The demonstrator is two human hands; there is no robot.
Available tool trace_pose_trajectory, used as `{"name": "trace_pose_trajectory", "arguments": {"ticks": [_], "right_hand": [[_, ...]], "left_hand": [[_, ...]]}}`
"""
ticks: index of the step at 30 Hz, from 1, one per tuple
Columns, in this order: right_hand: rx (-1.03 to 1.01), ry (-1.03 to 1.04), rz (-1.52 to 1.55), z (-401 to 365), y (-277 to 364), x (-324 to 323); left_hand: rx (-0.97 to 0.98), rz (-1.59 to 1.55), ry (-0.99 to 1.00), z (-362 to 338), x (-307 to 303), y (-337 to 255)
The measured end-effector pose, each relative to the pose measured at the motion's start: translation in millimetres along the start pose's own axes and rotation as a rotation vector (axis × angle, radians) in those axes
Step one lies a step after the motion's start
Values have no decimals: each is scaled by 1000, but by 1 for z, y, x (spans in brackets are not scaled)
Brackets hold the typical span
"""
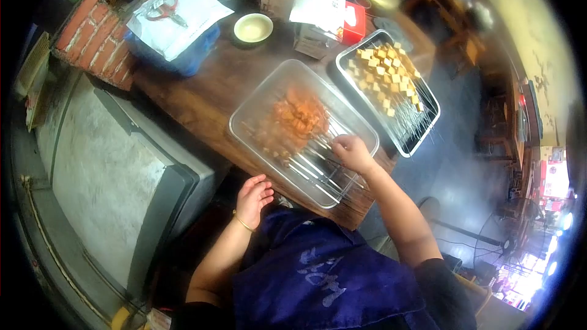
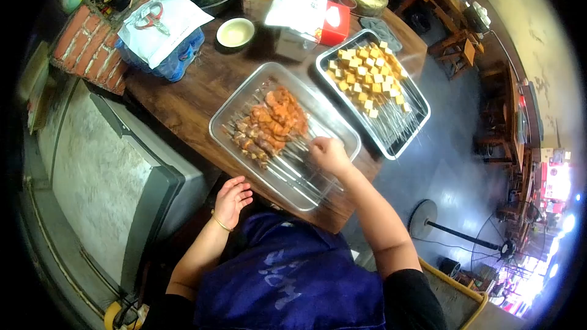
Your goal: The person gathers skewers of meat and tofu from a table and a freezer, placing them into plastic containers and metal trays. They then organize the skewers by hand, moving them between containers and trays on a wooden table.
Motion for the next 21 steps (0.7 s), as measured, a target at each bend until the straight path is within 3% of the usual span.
{"name": "trace_pose_trajectory", "arguments": {"ticks": [1,4,7,11,13,15,21], "right_hand": [[-65,-74,-181,-1,6,-3],[21,-130,-327,-7,11,-8],[56,-275,-325,-19,25,-17],[15,-270,-445,-22,26,-20],[-15,-246,-559,-22,27,-15],[-66,-350,-586,-32,41,-19],[-48,-545,-648,-49,25,-40]], "left_hand": [[2,-3,1,0,1,0],[8,-6,2,2,1,-2],[7,0,-7,2,-1,-3],[29,101,-46,-2,-9,-10],[168,318,-37,-8,-20,-35],[258,440,-52,-14,-35,-60],[309,313,-188,-31,-56,-97]]}}
Point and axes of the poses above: each hand's wrist, its own z-axis towards the middle knuckle, its own x-axis out of the palm, y = z × x, the point moved 10 cm from there along z, towards the middle knuckle, and after that the axes turned 13 degrees about y, right-handed, at the moved point
